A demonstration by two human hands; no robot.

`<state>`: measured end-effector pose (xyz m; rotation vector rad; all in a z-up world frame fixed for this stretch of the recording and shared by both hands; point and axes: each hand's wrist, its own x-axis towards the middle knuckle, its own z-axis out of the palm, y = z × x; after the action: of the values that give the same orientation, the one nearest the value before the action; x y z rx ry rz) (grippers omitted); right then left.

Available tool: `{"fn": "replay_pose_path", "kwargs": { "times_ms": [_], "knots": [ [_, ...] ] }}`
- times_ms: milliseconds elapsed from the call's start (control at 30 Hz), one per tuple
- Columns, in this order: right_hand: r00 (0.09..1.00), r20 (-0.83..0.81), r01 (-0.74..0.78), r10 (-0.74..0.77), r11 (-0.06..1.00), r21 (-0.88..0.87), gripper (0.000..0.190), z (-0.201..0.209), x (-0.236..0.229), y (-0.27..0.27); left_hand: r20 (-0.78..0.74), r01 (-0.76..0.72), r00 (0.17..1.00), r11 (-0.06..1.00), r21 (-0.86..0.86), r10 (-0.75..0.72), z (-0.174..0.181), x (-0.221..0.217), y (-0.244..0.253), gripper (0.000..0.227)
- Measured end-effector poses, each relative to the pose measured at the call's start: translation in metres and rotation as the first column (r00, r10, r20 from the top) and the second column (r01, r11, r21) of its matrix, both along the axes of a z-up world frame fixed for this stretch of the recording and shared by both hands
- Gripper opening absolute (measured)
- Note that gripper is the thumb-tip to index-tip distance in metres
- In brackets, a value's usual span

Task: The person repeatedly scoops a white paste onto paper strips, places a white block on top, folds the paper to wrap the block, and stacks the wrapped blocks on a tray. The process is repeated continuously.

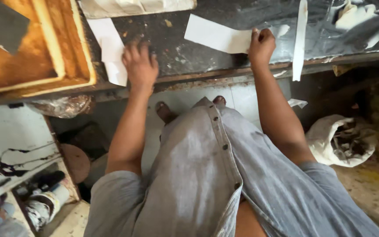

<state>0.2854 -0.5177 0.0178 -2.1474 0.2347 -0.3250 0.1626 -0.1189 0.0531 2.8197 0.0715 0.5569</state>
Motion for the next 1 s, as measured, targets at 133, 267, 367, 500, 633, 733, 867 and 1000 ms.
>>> {"fn": "replay_pose_path", "kwargs": {
  "times_ms": [133, 267, 367, 500, 633, 733, 867, 1000],
  "knots": [
    [0.996, 0.019, -0.087, 0.088, 0.993, -0.074, 0.032, -0.013, 0.019, -0.025, 0.121, -0.119, 0.985, 0.991, -0.056, 0.125, 0.003, 0.01, -0.005, 0.045],
    [0.932, 0.067, -0.341, 0.357, 0.922, -0.183, 0.03, -0.029, 0.014, -0.039, 0.19, -0.268, 0.947, 0.963, 0.024, 0.259, 0.013, -0.013, -0.011, 0.043],
    [0.919, -0.02, -0.394, 0.395, 0.919, 0.028, 0.021, -0.029, 0.014, -0.032, 0.21, -0.361, 0.913, 0.933, 0.021, 0.348, 0.008, -0.025, -0.008, 0.047],
    [0.878, -0.148, -0.124, 0.455, 0.516, 0.848, 0.018, 0.005, 0.037, 0.003, -0.201, -0.357, 0.921, 0.929, -0.092, 0.334, -0.03, -0.018, 0.017, 0.037],
    [0.783, -0.41, -0.043, 0.469, 0.697, 0.715, 0.011, 0.023, 0.077, 0.077, -0.202, -0.247, 0.953, 0.966, -0.081, 0.227, -0.04, -0.017, 0.029, 0.051],
    [0.755, -0.511, -0.063, 0.411, 0.822, 0.567, 0.01, 0.004, 0.114, 0.138, -0.281, -0.267, 0.929, 0.962, -0.062, 0.239, -0.023, -0.003, 0.037, 0.062],
    [0.825, -0.506, 0.13, 0.252, 0.786, 0.604, 0.014, -0.037, 0.152, 0.189, -0.417, -0.275, 0.881, 0.959, -0.065, 0.224, 0.001, 0.016, 0.054, 0.067],
    [0.774, -0.616, 0.291, 0.149, 0.78, 0.554, 0.012, -0.058, 0.171, 0.189, -0.418, -0.216, 0.894, 0.972, -0.09, 0.16, 0.007, 0.026, 0.07, 0.072]
  ]
}}
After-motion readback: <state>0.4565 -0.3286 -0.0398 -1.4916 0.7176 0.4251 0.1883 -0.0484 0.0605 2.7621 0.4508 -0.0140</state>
